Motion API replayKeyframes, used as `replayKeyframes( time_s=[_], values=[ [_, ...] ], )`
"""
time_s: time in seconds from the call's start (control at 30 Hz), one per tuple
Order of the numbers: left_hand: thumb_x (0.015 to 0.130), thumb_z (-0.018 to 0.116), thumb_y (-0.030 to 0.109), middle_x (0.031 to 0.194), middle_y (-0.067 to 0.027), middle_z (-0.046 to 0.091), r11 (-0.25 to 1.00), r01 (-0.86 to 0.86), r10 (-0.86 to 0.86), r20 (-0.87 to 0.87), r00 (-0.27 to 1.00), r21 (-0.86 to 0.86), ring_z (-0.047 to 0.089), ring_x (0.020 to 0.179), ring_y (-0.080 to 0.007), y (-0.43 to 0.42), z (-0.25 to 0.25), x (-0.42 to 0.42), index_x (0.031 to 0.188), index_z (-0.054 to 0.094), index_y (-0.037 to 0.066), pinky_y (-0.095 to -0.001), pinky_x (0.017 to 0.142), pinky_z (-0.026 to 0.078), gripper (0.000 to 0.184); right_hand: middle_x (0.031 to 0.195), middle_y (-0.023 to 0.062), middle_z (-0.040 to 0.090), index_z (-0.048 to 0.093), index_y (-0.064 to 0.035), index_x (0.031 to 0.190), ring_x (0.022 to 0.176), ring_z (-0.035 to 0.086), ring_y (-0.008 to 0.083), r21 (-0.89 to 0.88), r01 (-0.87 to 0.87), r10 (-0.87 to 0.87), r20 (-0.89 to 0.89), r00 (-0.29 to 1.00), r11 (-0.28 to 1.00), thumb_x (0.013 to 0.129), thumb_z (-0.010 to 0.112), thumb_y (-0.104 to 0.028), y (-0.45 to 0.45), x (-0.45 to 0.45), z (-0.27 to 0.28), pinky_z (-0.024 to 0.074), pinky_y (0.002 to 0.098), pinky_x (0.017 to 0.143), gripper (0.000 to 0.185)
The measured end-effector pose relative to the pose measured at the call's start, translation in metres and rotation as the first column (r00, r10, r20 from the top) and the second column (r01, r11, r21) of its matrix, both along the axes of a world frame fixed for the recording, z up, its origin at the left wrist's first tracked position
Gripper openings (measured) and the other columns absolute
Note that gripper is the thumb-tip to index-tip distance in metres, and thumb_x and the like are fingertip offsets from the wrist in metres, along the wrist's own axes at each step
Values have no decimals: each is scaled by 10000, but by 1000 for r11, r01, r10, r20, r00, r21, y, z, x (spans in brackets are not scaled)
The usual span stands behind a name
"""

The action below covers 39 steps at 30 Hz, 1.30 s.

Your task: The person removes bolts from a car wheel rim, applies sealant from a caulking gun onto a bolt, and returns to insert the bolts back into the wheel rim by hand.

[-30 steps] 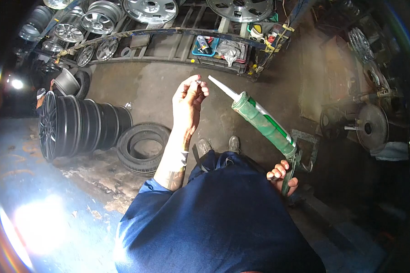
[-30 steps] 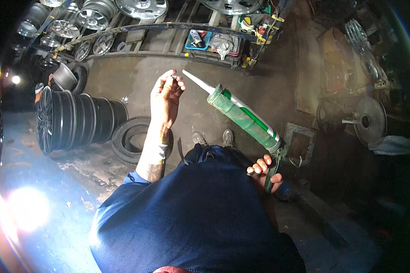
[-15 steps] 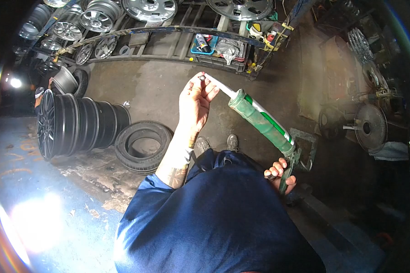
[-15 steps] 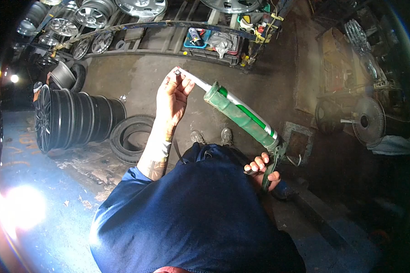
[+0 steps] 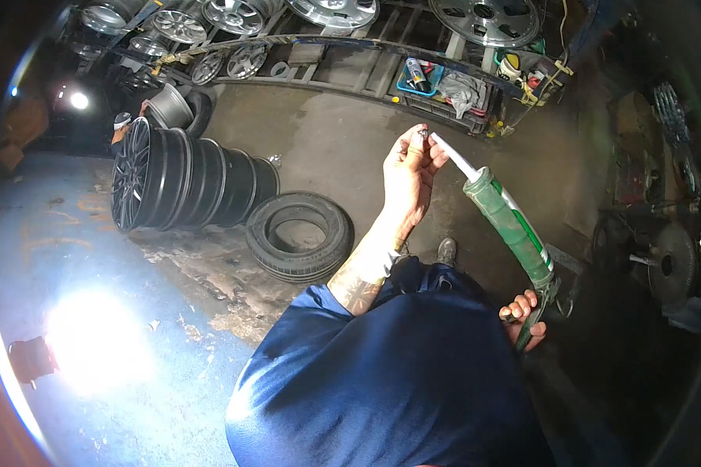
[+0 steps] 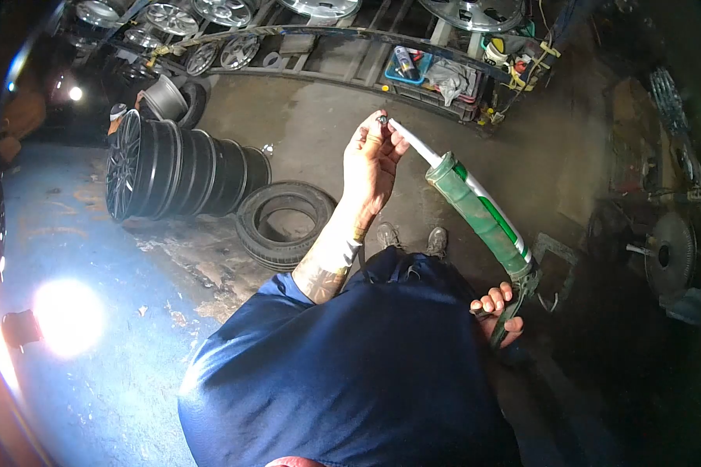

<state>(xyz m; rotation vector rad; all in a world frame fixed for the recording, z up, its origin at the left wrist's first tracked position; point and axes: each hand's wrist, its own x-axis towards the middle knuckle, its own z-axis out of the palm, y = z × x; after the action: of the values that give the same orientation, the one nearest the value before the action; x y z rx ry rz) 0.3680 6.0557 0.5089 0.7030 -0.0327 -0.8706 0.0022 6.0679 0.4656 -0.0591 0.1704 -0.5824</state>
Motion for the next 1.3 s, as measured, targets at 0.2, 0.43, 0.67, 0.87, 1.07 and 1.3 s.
replayKeyframes(
  time_s=[0.2,0.43,0.67,0.87,1.07,1.3],
  values=[
    [987,559,200,1009,-70,639,999,-26,26,-12,1000,-27,637,927,-201,5,2,-5,1147,573,47,-370,882,538,222,976,22,539,425,-143,1061,1108,545,225,74,14,-10,-54,998,997,597,606,-5,2,8,19,321,502,1126,517],
    [1000,534,209,999,-89,644,999,-54,54,4,999,-4,641,919,-215,9,2,-4,1143,576,44,-369,865,542,222,1013,23,524,390,-131,1082,1112,545,223,59,-8,5,42,999,998,606,585,-11,-5,4,6,316,511,1132,528],
    [1010,513,219,976,-85,643,992,-127,126,52,991,11,645,878,-196,10,4,-4,1140,571,54,-352,812,552,217,956,30,496,386,-122,1058,1022,564,229,41,-2,-3,121,993,999,598,584,-17,-9,11,0,372,479,1059,512],
    [1000,539,235,982,-76,645,988,-144,141,55,988,61,642,870,-180,12,6,-2,1141,566,62,-340,808,545,225,942,17,482,384,-135,1068,999,546,211,93,-19,8,121,993,996,598,595,13,-11,15,1,357,432,1063,536],
    [991,557,238,989,-68,649,988,-148,148,24,989,34,644,883,-177,16,4,4,1119,592,61,-328,814,548,221,946,66,508,408,-92,1095,979,560,259,158,44,-65,133,989,986,597,583,-34,-13,24,-9,370,469,1025,531],
    [992,556,236,983,-71,658,983,-174,172,30,985,56,647,885,-172,21,11,11,1100,605,58,-323,792,557,214,955,73,516,415,-80,1104,975,556,262,142,0,-23,157,987,990,601,574,-30,-21,34,-1,364,471,1031,530]
  ],
)
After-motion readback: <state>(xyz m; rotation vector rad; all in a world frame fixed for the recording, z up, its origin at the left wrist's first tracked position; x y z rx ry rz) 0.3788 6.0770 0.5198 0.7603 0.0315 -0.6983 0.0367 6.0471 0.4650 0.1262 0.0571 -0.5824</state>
